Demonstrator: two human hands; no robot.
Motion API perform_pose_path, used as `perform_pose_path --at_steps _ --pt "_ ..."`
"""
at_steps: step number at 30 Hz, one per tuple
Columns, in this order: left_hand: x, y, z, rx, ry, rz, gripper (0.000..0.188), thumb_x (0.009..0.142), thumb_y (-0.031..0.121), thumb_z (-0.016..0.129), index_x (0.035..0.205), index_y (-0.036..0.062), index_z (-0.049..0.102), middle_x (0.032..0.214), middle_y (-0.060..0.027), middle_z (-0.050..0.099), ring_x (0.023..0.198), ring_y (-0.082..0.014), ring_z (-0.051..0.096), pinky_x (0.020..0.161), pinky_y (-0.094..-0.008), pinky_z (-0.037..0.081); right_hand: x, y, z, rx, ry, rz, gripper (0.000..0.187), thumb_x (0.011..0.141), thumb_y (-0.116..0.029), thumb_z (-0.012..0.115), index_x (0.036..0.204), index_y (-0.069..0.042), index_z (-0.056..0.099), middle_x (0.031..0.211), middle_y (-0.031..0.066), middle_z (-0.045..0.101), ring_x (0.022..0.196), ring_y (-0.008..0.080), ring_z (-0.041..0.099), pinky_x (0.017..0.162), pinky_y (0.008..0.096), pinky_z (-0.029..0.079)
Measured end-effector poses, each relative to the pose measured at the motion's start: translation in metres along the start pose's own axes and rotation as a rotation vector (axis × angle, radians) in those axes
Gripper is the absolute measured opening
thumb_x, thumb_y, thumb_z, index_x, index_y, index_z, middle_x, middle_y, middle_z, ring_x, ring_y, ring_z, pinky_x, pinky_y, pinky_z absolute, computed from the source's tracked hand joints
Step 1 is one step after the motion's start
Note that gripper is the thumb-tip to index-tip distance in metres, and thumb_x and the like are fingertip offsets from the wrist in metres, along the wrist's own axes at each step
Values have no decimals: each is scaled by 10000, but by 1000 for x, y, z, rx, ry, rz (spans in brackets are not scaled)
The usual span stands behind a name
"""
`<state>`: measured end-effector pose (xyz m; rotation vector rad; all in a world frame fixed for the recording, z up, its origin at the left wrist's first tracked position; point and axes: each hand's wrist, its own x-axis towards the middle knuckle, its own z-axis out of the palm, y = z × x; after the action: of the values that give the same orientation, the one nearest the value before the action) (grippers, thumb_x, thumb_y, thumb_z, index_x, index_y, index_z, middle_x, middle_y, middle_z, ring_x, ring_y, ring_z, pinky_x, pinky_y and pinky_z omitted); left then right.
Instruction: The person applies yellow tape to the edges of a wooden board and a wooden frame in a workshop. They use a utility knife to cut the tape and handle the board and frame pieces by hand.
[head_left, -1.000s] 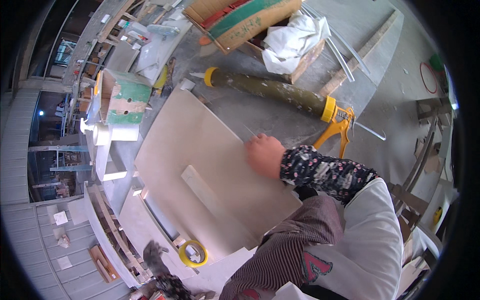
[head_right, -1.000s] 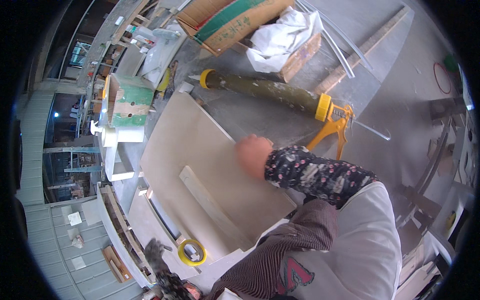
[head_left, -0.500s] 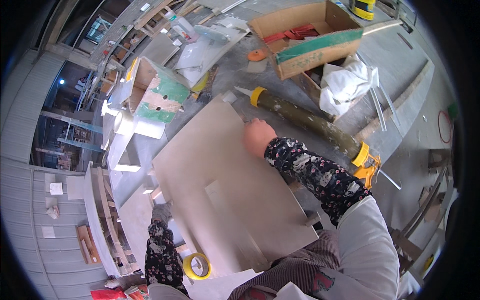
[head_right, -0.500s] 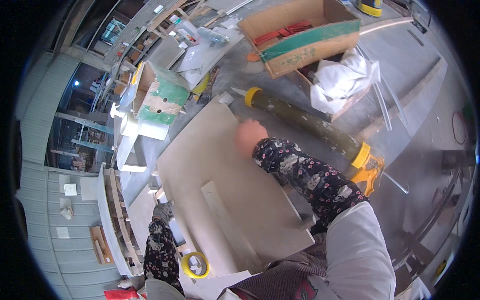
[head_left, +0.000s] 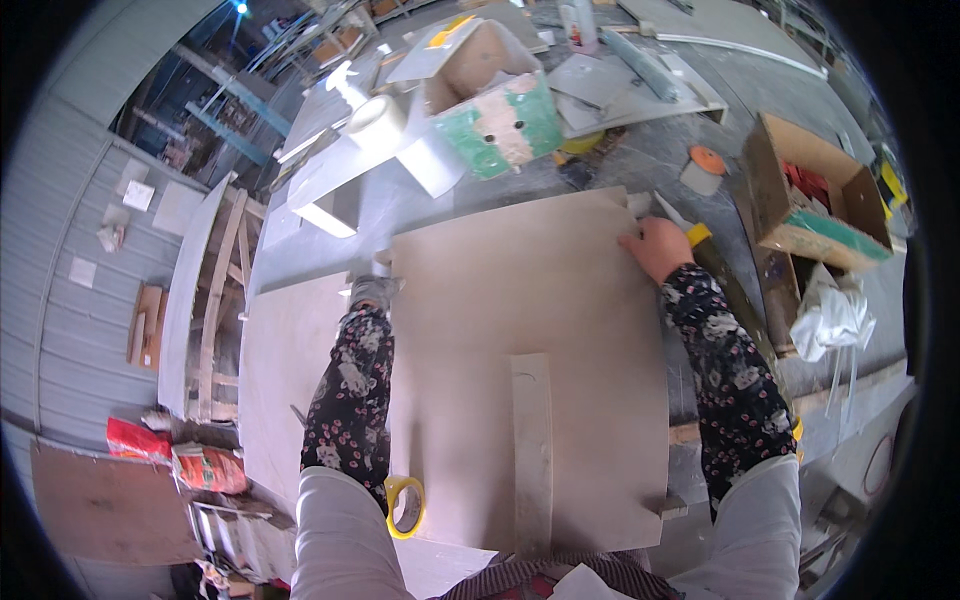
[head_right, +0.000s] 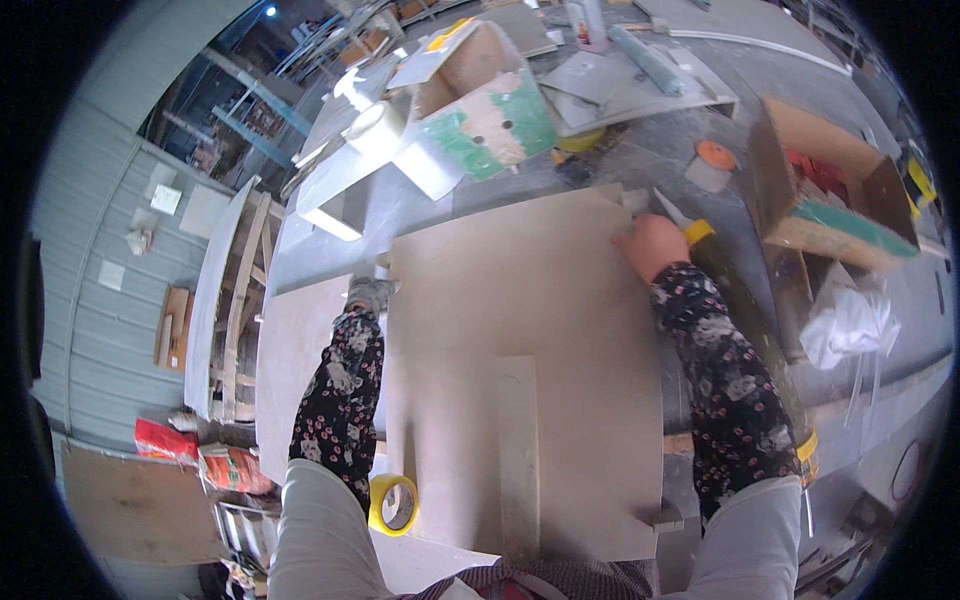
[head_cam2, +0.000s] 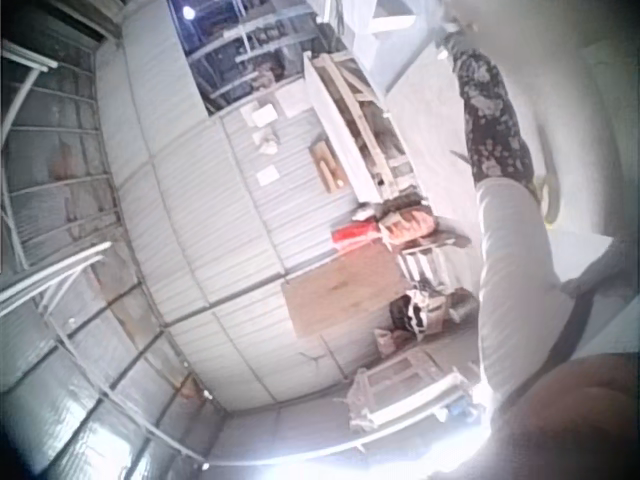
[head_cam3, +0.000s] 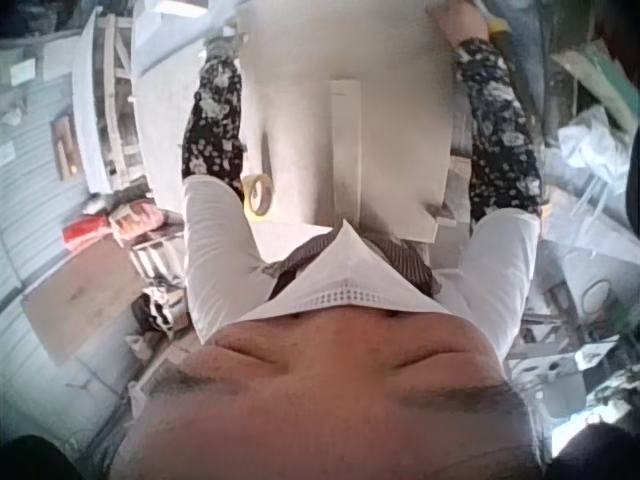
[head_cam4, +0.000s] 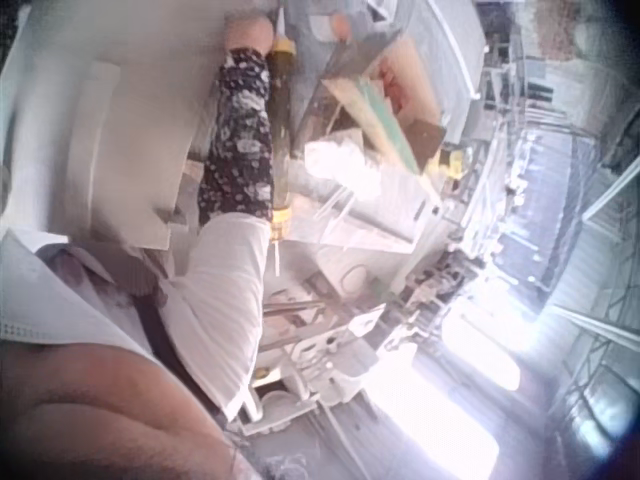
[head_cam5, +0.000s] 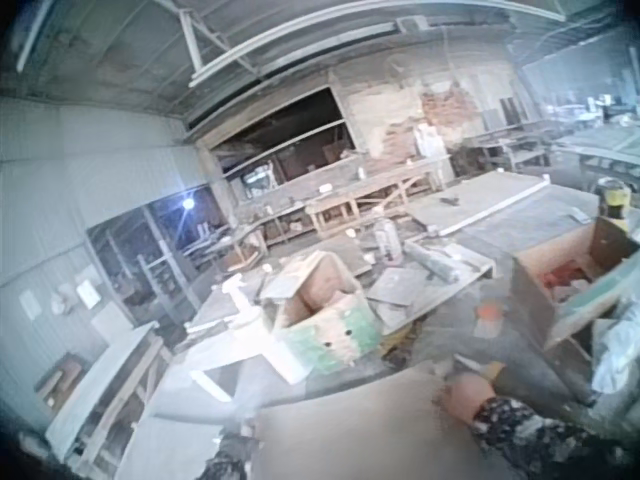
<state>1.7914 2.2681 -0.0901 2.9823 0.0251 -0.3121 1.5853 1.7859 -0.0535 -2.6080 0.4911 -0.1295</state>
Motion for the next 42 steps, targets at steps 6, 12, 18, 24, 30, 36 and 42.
perform_pose_path --at_steps 6,12,18,24,30,36,42 --pt "31 -24 17 -442 -377 -302 458 890 394 654 1273 176 531 1155 -51 612 1000 -210 590 845 -409 505 -6 -3 -16 -269 -170 -100 501 918 -464 540 887 13 689 923 223 679 918 390 647 874 464 486" --pt "38 3 -4 263 -456 43 677 899 542 548 1489 266 363 1466 -21 482 1305 -285 494 1115 -527 331 -5 -4 -28 -236 -417 -117 612 995 -504 378 845 14 666 870 215 679 908 386 633 841 485 470" --pt "-5 9 -21 -635 -504 -270 475 892 260 689 1322 162 511 1137 -73 637 958 -236 646 824 -409 571 -16 -1 -18 -298 -213 -223 587 1002 -466 377 826 12 670 839 220 668 877 416 620 819 505 470" --pt "-18 19 -36 -749 -521 -290 460 869 203 726 1286 140 543 1111 -73 648 933 -254 656 767 -417 596 -16 -3 -16 -326 -148 -192 532 999 -420 417 781 -13 678 822 221 660 831 422 622 758 531 475" --pt "-34 27 -47 -715 -472 -230 429 854 200 742 1234 62 600 942 -48 670 740 -176 652 662 -369 588 -22 5 -9 -257 -79 -204 530 996 -407 453 720 8 634 742 234 619 763 438 601 685 533 454" --pt "-36 24 -43 -749 -434 -228 370 841 195 749 1166 67 630 939 -31 673 795 -173 672 649 -345 588 -21 14 -1 -323 -3 -240 506 978 -405 494 697 -12 646 745 212 636 731 423 608 650 524 474" --pt "-29 18 -31 -800 -404 -292 220 859 208 724 1066 182 655 913 5 672 722 -160 658 628 -375 579 -20 12 -6 -362 -78 -328 491 1009 -355 426 728 -11 634 751 204 643 780 404 622 655 521 490"
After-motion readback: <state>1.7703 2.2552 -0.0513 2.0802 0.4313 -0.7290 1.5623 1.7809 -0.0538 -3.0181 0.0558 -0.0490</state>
